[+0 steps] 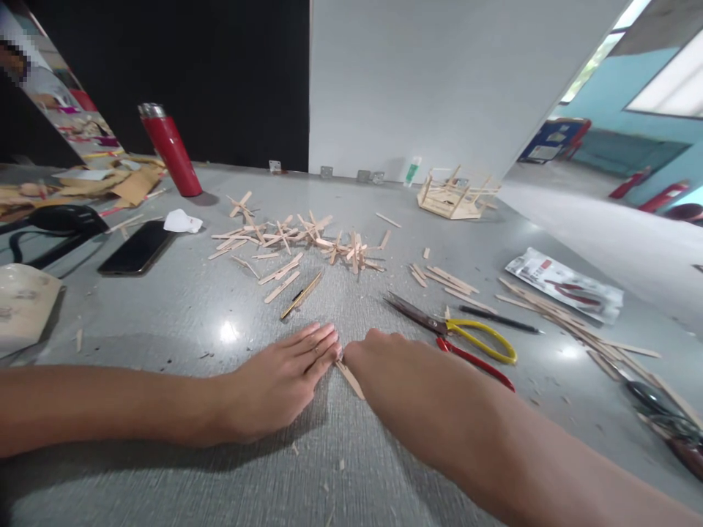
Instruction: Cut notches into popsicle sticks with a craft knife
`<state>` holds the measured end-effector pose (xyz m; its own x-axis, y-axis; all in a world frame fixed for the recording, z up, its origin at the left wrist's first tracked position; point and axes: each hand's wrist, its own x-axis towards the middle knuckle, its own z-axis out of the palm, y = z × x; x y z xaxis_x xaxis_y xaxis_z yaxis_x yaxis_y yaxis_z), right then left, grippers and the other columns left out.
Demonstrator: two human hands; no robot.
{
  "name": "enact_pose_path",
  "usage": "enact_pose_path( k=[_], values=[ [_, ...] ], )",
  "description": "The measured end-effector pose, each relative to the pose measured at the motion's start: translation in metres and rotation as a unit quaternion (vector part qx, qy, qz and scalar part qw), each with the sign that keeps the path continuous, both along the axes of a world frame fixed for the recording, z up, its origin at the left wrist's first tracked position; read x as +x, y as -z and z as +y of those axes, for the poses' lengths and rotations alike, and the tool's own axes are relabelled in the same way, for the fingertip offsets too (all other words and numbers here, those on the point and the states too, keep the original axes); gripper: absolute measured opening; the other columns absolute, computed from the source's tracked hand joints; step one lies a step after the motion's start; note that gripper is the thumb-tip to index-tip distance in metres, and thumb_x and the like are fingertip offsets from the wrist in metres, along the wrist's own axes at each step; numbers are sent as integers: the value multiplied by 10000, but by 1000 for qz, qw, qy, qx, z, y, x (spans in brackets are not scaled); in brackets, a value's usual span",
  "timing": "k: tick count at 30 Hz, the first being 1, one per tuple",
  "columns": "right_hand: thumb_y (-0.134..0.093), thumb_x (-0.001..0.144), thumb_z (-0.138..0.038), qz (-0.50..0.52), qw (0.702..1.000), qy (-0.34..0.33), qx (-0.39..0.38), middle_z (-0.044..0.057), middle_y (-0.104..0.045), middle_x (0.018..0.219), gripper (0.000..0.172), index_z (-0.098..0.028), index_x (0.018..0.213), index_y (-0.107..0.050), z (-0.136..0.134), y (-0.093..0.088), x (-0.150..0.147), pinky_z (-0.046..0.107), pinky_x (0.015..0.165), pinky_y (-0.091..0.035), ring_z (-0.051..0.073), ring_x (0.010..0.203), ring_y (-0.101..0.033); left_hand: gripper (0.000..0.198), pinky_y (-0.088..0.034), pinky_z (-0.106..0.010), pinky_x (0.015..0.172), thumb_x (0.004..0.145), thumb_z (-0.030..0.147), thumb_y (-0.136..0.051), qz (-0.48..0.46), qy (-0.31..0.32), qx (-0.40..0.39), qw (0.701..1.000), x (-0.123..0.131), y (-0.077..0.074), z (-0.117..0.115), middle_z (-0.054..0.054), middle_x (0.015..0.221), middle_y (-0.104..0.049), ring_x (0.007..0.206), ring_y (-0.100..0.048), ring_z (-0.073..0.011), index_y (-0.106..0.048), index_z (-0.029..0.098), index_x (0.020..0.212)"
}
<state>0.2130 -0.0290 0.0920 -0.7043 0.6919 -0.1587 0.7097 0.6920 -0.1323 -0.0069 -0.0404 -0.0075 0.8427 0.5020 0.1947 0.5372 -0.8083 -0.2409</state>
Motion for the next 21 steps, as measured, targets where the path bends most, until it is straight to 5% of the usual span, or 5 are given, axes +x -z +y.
enact_pose_path(
  k=[5,9,17,21],
  values=[
    [-487,1004,-304,-57,991,4,-120,39,-731,944,278,-270,1126,-734,18,-16,5,314,691,-476,209,828,-686,525,-207,-435,1258,1031,196,-351,9,-9,10,1000,1,-1,-1,-246,1537,-464,1464,-413,-323,-458,-49,1482],
    [-498,997,-269,-10,979,-18,-202,0,-764,1044,332,-302,1252,-708,31,-23,10,280,736,-487,176,864,-695,533,-193,-431,1261,1026,205,-359,2,-2,10,1000,0,1,0,-260,1538,-454,1468,-405,-331,-462,-59,1478],
    [-541,986,-351,21,957,7,-290,-5,-775,1103,471,-313,1453,-592,48,-17,27,283,749,-511,199,885,-696,544,-184,-428,1261,1023,212,-367,14,-3,-6,1000,0,-4,0,-266,1539,-447,1470,-399,-334,-441,-59,1489],
    [-554,980,-371,30,961,15,-273,15,-769,1161,470,-310,1443,-601,51,-16,30,299,765,-531,215,917,-710,561,-178,-431,1261,1021,226,-375,17,0,-13,1000,-1,-6,0,-270,1544,-437,1475,-388,-338,-418,-64,1499]
  ],
)
